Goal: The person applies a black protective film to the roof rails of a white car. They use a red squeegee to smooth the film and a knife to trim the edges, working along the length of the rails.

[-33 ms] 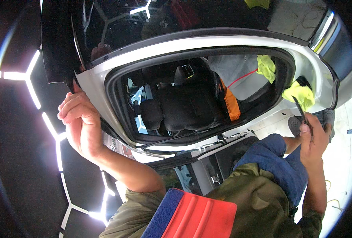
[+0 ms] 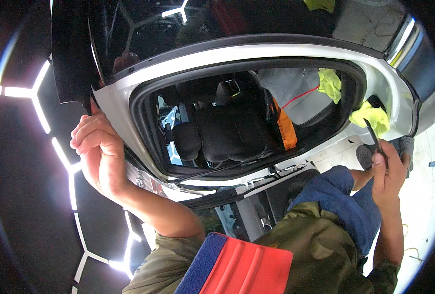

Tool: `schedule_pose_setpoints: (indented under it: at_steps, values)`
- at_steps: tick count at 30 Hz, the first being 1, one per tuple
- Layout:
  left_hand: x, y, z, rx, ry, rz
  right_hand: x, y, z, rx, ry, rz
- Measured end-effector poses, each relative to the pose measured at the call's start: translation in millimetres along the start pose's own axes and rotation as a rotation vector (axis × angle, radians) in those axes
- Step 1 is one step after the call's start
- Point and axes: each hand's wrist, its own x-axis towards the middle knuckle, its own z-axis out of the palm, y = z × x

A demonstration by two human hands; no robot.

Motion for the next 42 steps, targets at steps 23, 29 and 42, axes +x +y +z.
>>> schedule_pose_setpoints:
  at_steps: [23, 29, 42]
  values:
    - [26, -33, -65, 0.379, -0.039, 0.313, 13, -150, -9, 0.199, -0.006, 0.031]
    - [34, -49, -64, 0.394, -0.024, 0.433, 78, -292, -24, -0.079, 0.052, -0.645]
    - [42, -69, -57, 0.229, 0.016, 0.442, 127, -346, 1, -0.261, -0.063, -0.747]
